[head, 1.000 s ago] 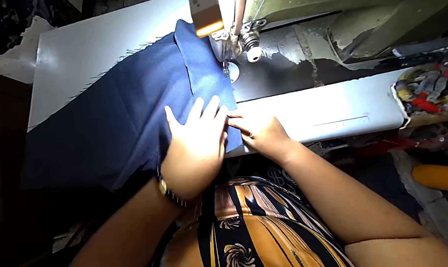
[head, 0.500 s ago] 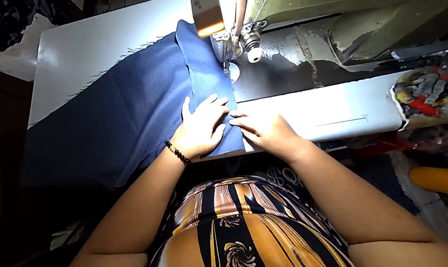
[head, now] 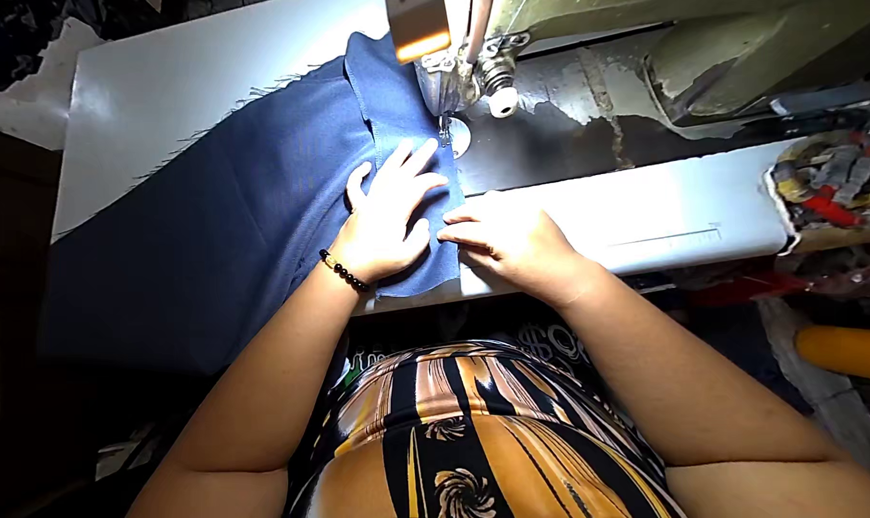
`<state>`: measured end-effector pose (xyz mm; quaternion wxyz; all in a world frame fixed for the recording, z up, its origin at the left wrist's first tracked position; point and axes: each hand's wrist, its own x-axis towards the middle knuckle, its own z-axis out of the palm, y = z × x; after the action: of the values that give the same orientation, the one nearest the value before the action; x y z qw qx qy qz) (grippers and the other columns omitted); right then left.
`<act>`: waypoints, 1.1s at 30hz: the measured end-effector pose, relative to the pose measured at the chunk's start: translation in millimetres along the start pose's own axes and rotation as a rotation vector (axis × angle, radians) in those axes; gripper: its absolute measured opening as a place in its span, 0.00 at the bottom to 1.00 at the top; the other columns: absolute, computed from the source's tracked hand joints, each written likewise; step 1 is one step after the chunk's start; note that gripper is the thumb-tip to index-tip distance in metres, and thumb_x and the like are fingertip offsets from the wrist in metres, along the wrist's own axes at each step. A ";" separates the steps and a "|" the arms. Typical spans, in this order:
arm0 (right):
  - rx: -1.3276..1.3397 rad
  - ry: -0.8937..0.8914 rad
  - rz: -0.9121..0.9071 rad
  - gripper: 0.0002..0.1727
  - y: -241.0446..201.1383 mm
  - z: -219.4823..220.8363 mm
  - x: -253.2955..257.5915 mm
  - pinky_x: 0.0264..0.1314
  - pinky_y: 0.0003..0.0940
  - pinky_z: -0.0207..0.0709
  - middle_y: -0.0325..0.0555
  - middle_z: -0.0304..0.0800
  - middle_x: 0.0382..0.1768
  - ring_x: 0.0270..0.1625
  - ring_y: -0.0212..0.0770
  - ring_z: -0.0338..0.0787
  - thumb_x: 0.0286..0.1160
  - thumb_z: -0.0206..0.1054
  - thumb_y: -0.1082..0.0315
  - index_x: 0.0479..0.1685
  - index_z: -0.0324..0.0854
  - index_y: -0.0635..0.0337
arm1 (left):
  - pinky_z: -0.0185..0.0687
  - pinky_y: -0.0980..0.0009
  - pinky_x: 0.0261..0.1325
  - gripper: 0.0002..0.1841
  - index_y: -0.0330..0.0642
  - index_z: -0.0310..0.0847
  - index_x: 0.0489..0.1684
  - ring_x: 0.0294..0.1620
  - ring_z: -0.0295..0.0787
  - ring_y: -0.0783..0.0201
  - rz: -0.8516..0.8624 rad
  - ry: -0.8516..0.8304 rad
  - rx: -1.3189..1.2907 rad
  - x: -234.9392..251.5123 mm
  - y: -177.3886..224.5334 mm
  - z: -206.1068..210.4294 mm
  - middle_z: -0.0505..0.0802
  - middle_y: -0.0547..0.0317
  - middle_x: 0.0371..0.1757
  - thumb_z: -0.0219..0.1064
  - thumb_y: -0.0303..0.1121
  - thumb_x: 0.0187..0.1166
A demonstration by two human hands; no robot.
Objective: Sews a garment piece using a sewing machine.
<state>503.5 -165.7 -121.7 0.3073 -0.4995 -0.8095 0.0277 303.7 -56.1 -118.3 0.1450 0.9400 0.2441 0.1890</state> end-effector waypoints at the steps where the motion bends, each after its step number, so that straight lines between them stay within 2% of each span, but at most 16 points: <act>1: -0.003 -0.006 0.000 0.14 -0.7 -0.4 0.4 0.55 0.44 0.82 0.45 0.96 0.52 0.54 0.49 0.92 0.79 0.62 0.68 0.48 0.96 0.50 | 0.39 0.31 0.84 0.28 0.56 0.79 0.77 0.96 0.51 0.59 0.001 -0.018 0.014 0.4 -0.1 0.7 0.68 0.66 0.92 0.51 0.40 0.74; 4: 0.018 -0.013 0.009 0.14 1.6 -2.3 -0.7 0.57 0.46 0.83 0.46 0.96 0.51 0.55 0.49 0.92 0.79 0.62 0.68 0.48 0.95 0.52 | 0.44 0.32 0.82 0.29 0.58 0.77 0.81 0.92 0.60 0.62 -0.006 -0.130 0.047 1.2 0.2 1.8 0.76 0.70 0.87 0.50 0.45 0.78; 8: 0.094 0.008 0.014 0.15 7.4 -2.8 -8.3 0.63 0.44 0.82 0.49 0.95 0.54 0.60 0.49 0.92 0.78 0.61 0.70 0.48 0.95 0.55 | 0.41 0.30 0.83 0.28 0.56 0.80 0.76 0.92 0.61 0.60 -0.001 -0.149 0.034 1.3 -0.1 0.9 0.77 0.69 0.86 0.50 0.48 0.78; 13: 0.137 0.004 -0.004 0.15 14.8 -1.2 -12.5 0.69 0.43 0.78 0.50 0.95 0.57 0.65 0.50 0.89 0.79 0.60 0.69 0.48 0.96 0.56 | 0.45 0.32 0.82 0.28 0.56 0.81 0.75 0.92 0.60 0.60 0.011 -0.149 0.023 1.3 -2.4 1.6 0.77 0.69 0.86 0.53 0.48 0.76; 16: 0.162 -0.021 -0.007 0.16 19.9 -2.7 -12.0 0.71 0.42 0.77 0.50 0.94 0.58 0.67 0.50 0.88 0.78 0.60 0.70 0.48 0.96 0.56 | 0.47 0.31 0.82 0.27 0.55 0.81 0.74 0.92 0.61 0.60 0.019 -0.145 0.009 1.8 -3.4 1.3 0.78 0.68 0.86 0.54 0.48 0.76; 20: 0.166 -0.039 -0.009 0.14 22.1 -5.5 -3.4 0.68 0.42 0.78 0.50 0.95 0.54 0.63 0.51 0.89 0.77 0.61 0.70 0.45 0.96 0.57 | 0.47 0.30 0.81 0.28 0.55 0.82 0.74 0.91 0.62 0.58 0.041 -0.143 -0.004 5.9 -9.3 1.8 0.78 0.67 0.86 0.54 0.48 0.75; 25: 0.129 -0.056 0.050 0.16 33.4 -3.4 9.7 0.76 0.43 0.76 0.52 0.93 0.61 0.70 0.52 0.87 0.79 0.60 0.71 0.51 0.95 0.57 | 0.46 0.30 0.83 0.29 0.53 0.79 0.77 0.92 0.61 0.56 0.040 -0.186 0.022 27.1 -25.9 -2.0 0.76 0.62 0.87 0.54 0.49 0.76; 31: 0.116 0.016 0.073 0.16 41.6 4.4 15.3 0.78 0.46 0.76 0.54 0.93 0.62 0.70 0.53 0.89 0.84 0.59 0.70 0.54 0.92 0.64 | 0.49 0.31 0.81 0.29 0.52 0.80 0.76 0.91 0.63 0.55 0.075 -0.201 0.048 44.6 -37.6 -6.1 0.77 0.59 0.86 0.56 0.48 0.75; 33: 0.102 0.017 0.079 0.15 38.3 5.9 12.9 0.75 0.50 0.76 0.53 0.92 0.64 0.71 0.53 0.88 0.85 0.58 0.69 0.52 0.92 0.60 | 0.49 0.33 0.83 0.29 0.52 0.80 0.77 0.92 0.62 0.56 0.077 -0.211 0.077 42.2 -36.3 -6.8 0.76 0.60 0.87 0.55 0.47 0.76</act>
<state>526.7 -134.3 -133.9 0.3381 -0.5152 -0.7838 0.0767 320.3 -2.7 -113.5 0.1263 0.9682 0.1983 0.0848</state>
